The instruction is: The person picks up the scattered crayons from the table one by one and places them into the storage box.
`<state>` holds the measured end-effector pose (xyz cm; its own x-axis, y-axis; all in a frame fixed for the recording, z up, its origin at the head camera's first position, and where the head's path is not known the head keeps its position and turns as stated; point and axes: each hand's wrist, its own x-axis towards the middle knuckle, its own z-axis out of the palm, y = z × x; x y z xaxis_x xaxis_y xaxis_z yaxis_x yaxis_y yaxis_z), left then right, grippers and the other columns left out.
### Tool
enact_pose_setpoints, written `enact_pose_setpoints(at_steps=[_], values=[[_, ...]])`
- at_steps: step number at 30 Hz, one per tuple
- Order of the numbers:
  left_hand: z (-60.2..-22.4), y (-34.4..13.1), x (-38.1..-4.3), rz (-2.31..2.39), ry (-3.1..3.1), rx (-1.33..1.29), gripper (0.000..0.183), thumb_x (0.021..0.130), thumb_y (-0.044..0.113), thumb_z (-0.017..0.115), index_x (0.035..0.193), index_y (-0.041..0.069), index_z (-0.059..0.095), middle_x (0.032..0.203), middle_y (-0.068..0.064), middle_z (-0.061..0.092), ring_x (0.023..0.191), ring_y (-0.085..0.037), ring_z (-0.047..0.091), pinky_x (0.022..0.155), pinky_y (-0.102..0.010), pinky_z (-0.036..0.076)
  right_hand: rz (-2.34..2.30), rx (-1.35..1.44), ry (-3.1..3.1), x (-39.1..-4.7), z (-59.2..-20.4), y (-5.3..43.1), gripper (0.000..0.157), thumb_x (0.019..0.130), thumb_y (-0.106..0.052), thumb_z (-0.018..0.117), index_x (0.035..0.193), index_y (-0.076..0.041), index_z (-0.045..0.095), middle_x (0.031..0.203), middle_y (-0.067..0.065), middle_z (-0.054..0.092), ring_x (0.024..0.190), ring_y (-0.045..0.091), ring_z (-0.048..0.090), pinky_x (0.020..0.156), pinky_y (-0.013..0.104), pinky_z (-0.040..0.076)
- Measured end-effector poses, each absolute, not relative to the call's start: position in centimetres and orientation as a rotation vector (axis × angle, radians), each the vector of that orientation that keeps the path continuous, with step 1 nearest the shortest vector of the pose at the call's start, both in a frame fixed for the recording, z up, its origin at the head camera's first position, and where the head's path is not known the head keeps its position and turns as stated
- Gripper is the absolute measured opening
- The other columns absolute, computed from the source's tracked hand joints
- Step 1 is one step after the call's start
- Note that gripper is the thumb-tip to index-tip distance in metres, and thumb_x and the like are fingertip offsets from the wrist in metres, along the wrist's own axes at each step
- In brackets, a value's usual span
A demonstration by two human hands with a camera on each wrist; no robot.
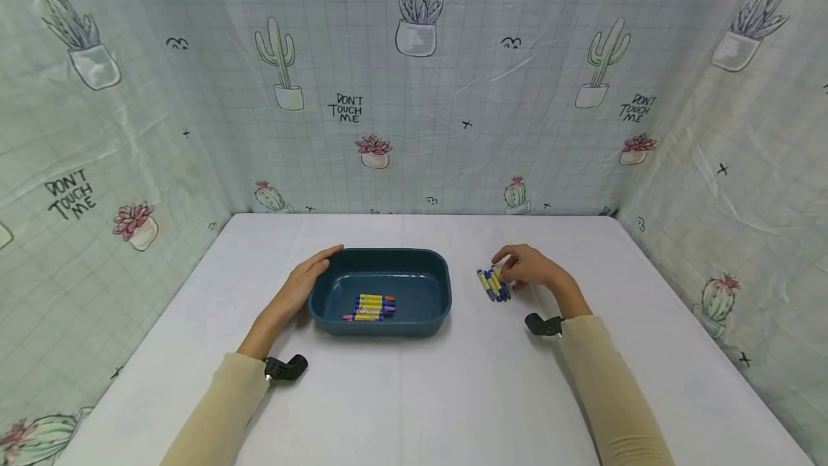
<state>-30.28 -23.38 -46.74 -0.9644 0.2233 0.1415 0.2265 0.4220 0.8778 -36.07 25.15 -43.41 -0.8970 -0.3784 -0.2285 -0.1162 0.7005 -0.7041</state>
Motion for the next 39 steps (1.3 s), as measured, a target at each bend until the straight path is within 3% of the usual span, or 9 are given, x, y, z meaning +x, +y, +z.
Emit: enact_pose_setpoints(at_steps=[12,20,27,39], values=[[-46.81,-23.39,-30.53,-1.606,-2.661,-0.414,0.047,0.114,0.027,0.032,0.159,0.018,0.043,0.168,-0.009,0.037,0.159,-0.036,0.024,0.130,-0.060,0.016,-1.030,-0.419,2.533,-36.11,-43.43,25.32,0.042,0.093,0.000,0.065,0.135,0.005,0.060,0.107,0.022,0.070,0.082,0.020,0.066,0.070,0.034,0.063],[-46.90,-23.45,-30.63,-1.569,-2.686,-0.414,0.048,0.114,0.029,0.032,0.160,0.019,0.041,0.169,-0.010,0.035,0.159,-0.038,0.023,0.128,-0.065,0.015,-0.984,-0.400,2.549,-36.38,-43.54,25.44,0.044,0.092,-0.005,0.070,0.135,0.003,0.060,0.105,0.020,0.070,0.080,0.019,0.066,0.069,0.032,0.062],[-47.08,-23.51,-30.69,-1.602,-2.680,-0.394,0.047,0.114,0.030,0.031,0.159,0.024,0.042,0.168,-0.004,0.036,0.160,-0.032,0.024,0.130,-0.061,0.015,-0.951,-0.378,2.566,-36.48,-43.59,25.47,0.047,0.090,-0.006,0.074,0.135,0.002,0.060,0.102,0.017,0.070,0.079,0.019,0.065,0.069,0.032,0.061],[-46.92,-23.46,-30.67,-1.618,-2.686,-0.398,0.047,0.114,0.033,0.031,0.160,0.025,0.041,0.169,-0.004,0.035,0.160,-0.033,0.022,0.129,-0.063,0.015,-0.922,-0.359,2.601,-36.37,-43.47,25.43,0.048,0.089,-0.009,0.076,0.134,0.001,0.060,0.099,0.015,0.070,0.073,0.018,0.063,0.067,0.031,0.059]])
